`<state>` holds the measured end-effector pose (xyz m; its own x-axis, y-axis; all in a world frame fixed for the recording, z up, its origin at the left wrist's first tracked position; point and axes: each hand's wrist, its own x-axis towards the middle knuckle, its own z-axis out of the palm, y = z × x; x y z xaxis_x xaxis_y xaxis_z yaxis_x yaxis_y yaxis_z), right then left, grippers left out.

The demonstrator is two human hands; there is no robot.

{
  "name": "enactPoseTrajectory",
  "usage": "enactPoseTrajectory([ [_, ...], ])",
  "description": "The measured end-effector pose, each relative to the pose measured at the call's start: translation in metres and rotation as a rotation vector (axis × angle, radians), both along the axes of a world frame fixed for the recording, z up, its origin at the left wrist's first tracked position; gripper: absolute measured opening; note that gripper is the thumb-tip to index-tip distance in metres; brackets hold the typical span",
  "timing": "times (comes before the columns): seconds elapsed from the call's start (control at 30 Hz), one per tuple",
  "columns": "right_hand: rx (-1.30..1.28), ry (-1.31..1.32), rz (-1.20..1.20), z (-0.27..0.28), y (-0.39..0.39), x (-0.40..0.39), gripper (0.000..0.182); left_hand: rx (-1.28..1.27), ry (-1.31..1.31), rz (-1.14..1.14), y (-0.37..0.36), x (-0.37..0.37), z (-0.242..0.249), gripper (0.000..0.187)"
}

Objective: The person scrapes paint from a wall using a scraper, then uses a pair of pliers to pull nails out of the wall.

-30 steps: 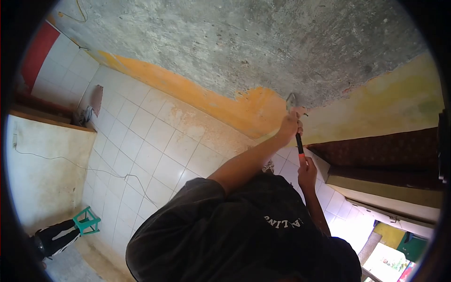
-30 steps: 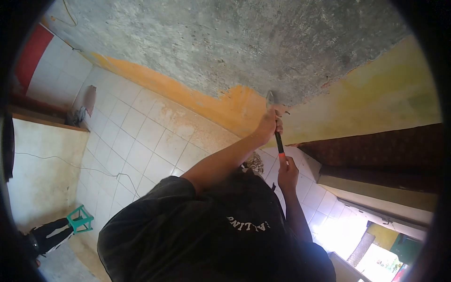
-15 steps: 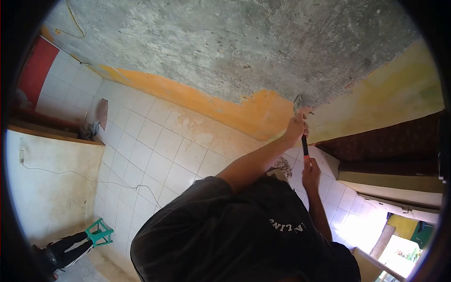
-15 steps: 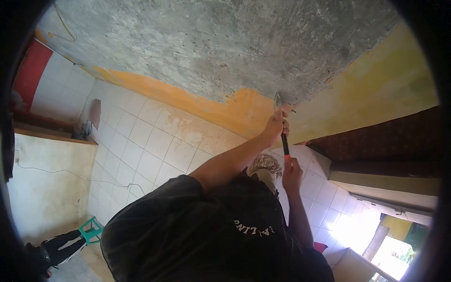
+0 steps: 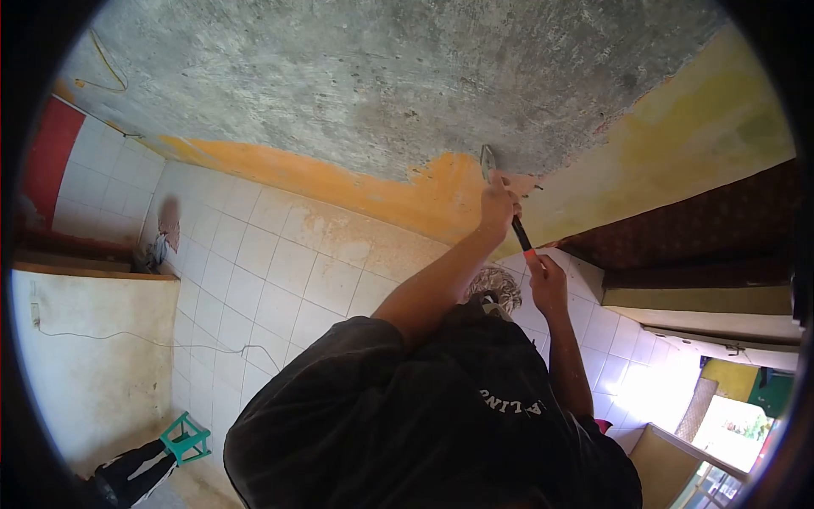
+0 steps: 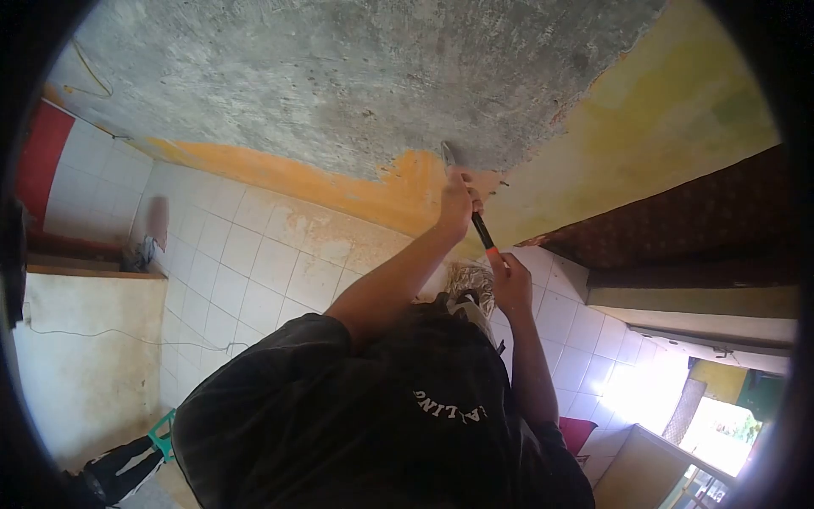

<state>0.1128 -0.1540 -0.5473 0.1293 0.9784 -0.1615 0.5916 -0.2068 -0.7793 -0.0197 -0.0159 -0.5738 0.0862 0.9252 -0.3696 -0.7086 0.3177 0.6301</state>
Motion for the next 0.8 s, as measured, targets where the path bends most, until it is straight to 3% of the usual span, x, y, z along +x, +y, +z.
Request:
enactPoseTrajectory([
  [0.07, 0.004, 0.054, -0.019, -0.013, -0.008, 0.008, 0.035, -0.027, 0.018, 0.048, -0.001, -0.001, -0.003, 0.035],
  [0.17, -0.06, 0.159, -0.106, -0.004, -0.031, 0.024, 0.035, -0.077, -0.02, -0.167, -0.012, 0.034, 0.007, 0.033],
  [0.27, -0.159, 0.209, -0.146, 0.003, -0.026, 0.033, 0.036, 0.002, 0.029, -0.101, -0.018, 0.038, 0.014, 0.033],
  [0.37, 0.061, -0.05, 0.011, -0.012, 0.003, 0.008, 0.037, -0.049, -0.03, -0.01, 0.011, -0.001, -0.01, 0.032],
  [0.4, 0.061, -0.045, 0.006, -0.018, 0.003, 0.001, 0.037, -0.1, -0.068, 0.057, 0.012, -0.018, -0.01, 0.031],
  [0.53, 0.052, 0.06, -0.045, -0.029, -0.012, -0.005, 0.036, -0.013, 0.013, -0.054, -0.008, 0.0, -0.004, 0.033],
  [0.6, -0.092, 0.085, -0.098, -0.015, -0.019, 0.007, 0.035, 0.022, -0.018, -0.103, -0.009, 0.007, -0.007, 0.033],
  [0.67, -0.026, 0.038, -0.051, -0.009, -0.011, -0.006, 0.034, 0.032, -0.085, -0.049, -0.004, -0.002, -0.012, 0.035],
  [0.73, 0.08, -0.127, 0.05, -0.013, 0.001, -0.03, 0.033, 0.1, -0.012, -0.008, -0.001, -0.029, -0.003, 0.036],
  [0.8, 0.062, -0.121, 0.027, -0.024, -0.001, -0.039, 0.031, 0.006, 0.087, 0.014, -0.003, -0.039, 0.001, 0.036],
])
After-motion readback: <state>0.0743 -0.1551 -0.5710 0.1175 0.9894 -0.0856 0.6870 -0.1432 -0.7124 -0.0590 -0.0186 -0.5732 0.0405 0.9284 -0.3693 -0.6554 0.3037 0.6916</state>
